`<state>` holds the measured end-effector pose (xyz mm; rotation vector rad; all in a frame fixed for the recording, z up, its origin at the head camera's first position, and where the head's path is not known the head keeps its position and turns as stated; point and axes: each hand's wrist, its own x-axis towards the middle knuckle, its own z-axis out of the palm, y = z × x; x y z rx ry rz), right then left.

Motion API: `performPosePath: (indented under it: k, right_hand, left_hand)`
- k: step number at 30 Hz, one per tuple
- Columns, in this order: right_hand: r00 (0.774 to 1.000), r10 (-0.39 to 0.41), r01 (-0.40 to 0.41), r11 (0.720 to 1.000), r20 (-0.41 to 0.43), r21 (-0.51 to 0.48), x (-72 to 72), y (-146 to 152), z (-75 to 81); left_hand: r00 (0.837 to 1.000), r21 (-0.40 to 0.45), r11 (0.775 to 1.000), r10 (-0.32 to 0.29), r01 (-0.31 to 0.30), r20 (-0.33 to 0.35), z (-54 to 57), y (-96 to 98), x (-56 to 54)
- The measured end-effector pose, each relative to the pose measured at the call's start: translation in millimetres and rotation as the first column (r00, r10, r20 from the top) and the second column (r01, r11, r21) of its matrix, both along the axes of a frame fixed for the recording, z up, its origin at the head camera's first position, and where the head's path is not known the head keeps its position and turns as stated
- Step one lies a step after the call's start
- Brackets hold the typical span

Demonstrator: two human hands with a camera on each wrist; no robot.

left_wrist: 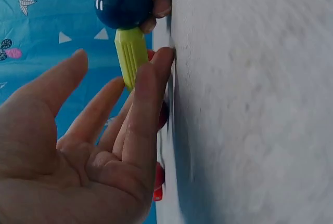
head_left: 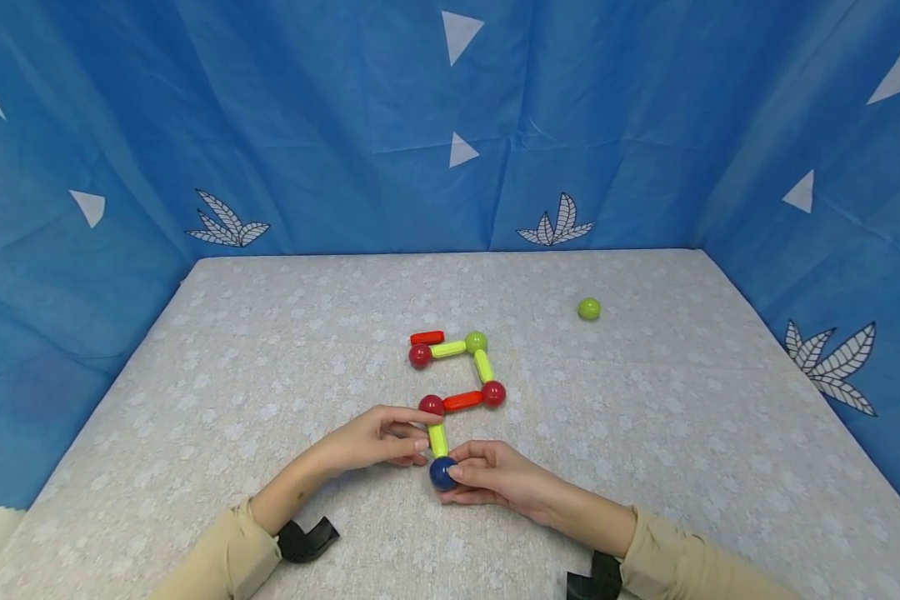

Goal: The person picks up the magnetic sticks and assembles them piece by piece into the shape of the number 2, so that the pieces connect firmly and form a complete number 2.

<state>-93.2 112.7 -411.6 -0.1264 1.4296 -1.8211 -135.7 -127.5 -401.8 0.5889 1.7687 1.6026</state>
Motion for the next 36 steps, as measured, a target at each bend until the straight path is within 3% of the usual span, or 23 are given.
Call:
performPosePath:
  k: [4,10,17,23,29,36]
  right_hand:
    - [0.997,-0.022,0.027,0.997,-0.076,0.066,1.1,-0.1,2.4]
    - [0.979,-0.05,0.078,0.987,-0.195,0.138,1.9,1.3,1.4]
    - [0.962,-0.023,0.071,0.983,-0.271,0.167,-3.4,13.7,2.2]
    - [0.922,-0.02,0.119,0.965,-0.386,0.233,-26.8,45.3,15.9]
    - [0.865,-0.097,0.278,0.909,-0.492,0.31,-63.6,85.1,33.8]
    - [0.767,-0.206,0.5,0.786,-0.608,0.364,-110.1,129.3,38.6]
  left_hand:
    - [0.996,0.05,0.997,-0.056,0.053,0.062,-4.6,2.3,0.8]
    - [0.992,0.105,0.994,-0.032,0.019,0.123,-12.0,7.4,1.7]
    - [0.998,0.044,0.997,0.055,-0.056,0.024,-14.1,11.5,4.3]
    - [0.995,0.003,0.995,0.096,-0.096,-0.04,-13.0,13.3,5.3]
    - [0.993,0.0,0.995,0.095,-0.096,-0.066,-12.0,14.2,5.2]
    - [0.991,-0.007,0.994,0.112,-0.112,-0.07,-12.3,15.7,4.8]
